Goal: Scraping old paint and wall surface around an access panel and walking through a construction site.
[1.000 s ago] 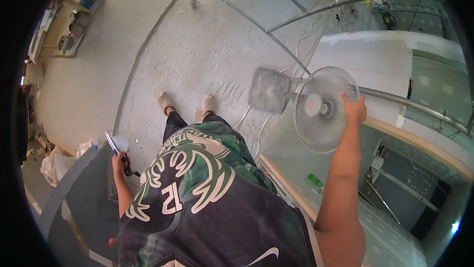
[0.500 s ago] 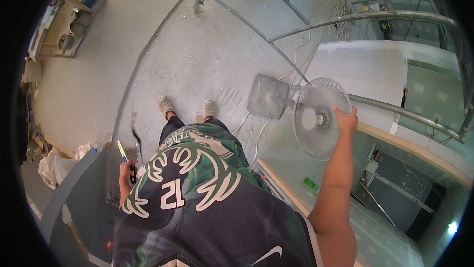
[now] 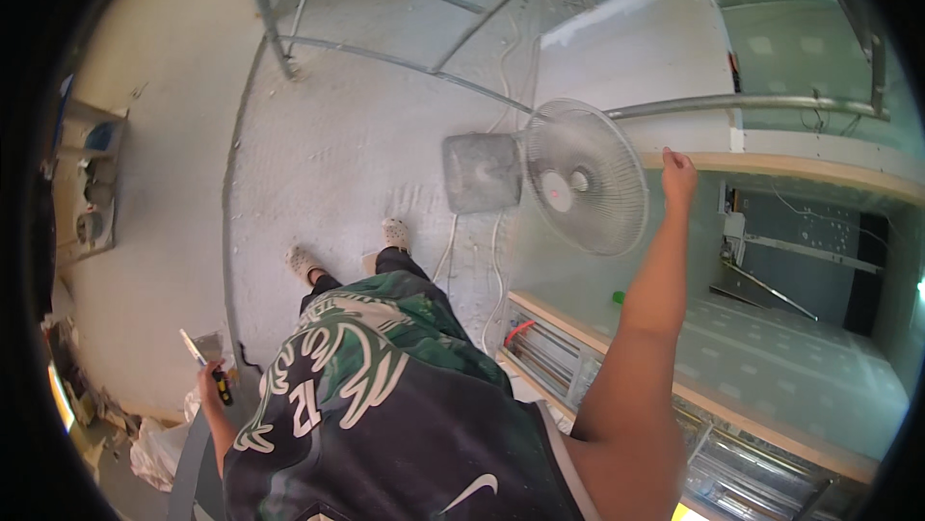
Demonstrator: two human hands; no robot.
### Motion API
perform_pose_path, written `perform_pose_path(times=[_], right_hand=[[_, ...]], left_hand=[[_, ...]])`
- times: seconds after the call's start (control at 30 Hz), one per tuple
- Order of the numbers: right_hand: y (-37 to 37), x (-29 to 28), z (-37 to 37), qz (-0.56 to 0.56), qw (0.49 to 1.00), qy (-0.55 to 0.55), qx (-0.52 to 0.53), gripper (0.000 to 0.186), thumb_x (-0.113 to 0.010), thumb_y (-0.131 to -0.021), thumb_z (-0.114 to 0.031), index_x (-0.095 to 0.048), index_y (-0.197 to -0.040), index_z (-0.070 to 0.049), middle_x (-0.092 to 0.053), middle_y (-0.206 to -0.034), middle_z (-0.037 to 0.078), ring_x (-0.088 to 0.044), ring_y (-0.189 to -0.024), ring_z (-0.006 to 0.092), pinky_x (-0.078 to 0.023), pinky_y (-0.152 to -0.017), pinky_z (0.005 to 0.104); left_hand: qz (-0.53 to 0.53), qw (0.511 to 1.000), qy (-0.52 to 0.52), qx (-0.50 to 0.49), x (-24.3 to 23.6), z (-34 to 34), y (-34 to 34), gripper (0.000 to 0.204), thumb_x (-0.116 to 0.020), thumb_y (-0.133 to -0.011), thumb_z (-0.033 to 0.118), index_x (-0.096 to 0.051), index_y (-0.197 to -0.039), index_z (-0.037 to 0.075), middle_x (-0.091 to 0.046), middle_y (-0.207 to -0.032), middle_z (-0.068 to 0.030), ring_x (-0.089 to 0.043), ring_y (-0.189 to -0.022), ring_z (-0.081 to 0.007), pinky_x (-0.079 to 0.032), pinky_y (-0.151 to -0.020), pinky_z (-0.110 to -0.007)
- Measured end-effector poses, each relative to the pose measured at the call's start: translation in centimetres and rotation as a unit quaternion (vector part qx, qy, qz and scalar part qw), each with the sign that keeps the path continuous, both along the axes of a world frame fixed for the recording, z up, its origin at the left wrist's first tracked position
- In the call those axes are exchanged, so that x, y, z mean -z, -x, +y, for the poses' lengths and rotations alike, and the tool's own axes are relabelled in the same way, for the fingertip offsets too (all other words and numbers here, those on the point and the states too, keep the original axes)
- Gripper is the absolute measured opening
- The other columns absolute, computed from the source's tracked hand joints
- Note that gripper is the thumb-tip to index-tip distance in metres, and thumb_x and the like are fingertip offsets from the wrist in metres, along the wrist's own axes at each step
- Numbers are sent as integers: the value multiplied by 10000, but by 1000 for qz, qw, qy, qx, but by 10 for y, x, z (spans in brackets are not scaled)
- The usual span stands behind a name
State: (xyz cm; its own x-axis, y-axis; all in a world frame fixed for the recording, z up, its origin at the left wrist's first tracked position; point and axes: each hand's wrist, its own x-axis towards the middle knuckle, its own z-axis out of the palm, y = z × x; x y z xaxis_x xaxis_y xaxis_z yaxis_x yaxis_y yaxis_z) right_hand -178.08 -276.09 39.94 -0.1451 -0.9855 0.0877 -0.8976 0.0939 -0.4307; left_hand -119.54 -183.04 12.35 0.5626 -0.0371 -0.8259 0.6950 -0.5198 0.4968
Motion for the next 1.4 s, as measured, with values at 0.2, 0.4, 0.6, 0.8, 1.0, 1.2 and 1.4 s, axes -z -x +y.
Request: perform_pose_path(times=[0.2, 0.4, 0.6, 0.8, 1.0, 1.2, 1.4], right_hand=[[58, 25, -89, -103, 972, -199, -73, 232, -686, -952, -249, -692, -1134, -106, -707, -1011, 37, -679, -897, 158, -542, -734, 315], [51, 139, -121, 97, 915, -311, -239, 378, -674, -957, -335, -730, -1141, -10, -745, -897, 106, -676, -767, 205, -542, -693, 362], [74, 156, -102, -143, 888, -397, -182, 351, -648, -961, -267, -722, -1139, 27, -748, -968, 139, -680, -781, 225, -537, -720, 389], [84, 177, -97, -157, 906, -365, -144, 322, -578, -987, -217, -719, -1144, 27, -731, -954, 121, -660, -767, 210, -515, -720, 345], [77, 140, -75, -233, 911, -330, -85, 425, -476, -993, -285, -710, -1124, 46, -730, -950, 116, -681, -794, 216, -538, -746, 345], [67, 115, -73, -292, 901, -310, -87, 424, -477, -990, -286, -710, -1121, 44, -729, -954, 118, -682, -799, 214, -541, -754, 345], [80, 118, -59, -330, 889, -307, -78, 424, -478, -988, -288, -710, -1118, 42, -727, -959, 121, -683, -804, 212, -545, -762, 346]], left_hand=[[-78, 996, 21, 49, -38, -79, 6, 300, -631, -909, 271, -708, -992, -7, -556, -651, -31, -564, -514, -139, -474, -445, -277], [-52, 996, -7, 73, -58, -122, 119, 280, -650, -895, 250, -712, -981, -9, -563, -625, -59, -571, -495, -168, -484, -437, -306], [5, 995, -65, 78, -77, -161, 195, 229, -626, -890, 198, -697, -930, -16, -582, -666, -69, -590, -511, -185, -496, -449, -324], [2, 995, -82, 49, -74, -167, 201, 207, -618, -916, 201, -666, -895, 1, -537, -717, -43, -601, -543, -179, -501, -454, -333], [-21, 997, -51, 62, -77, -198, 188, 197, -667, -882, 202, -649, -869, 6, -541, -714, -38, -600, -542, -175, -507, -469, -337], [-4, 994, -68, 84, -62, -196, 190, 215, -679, -847, 197, -667, -897, -11, -551, -682, -48, -594, -527, -179, -496, -466, -330], [5, 993, -67, 95, -62, -195, 203, 236, -667, -844, 200, -686, -922, -22, -550, -647, -57, -571, -491, -186, -471, -454, -332]])
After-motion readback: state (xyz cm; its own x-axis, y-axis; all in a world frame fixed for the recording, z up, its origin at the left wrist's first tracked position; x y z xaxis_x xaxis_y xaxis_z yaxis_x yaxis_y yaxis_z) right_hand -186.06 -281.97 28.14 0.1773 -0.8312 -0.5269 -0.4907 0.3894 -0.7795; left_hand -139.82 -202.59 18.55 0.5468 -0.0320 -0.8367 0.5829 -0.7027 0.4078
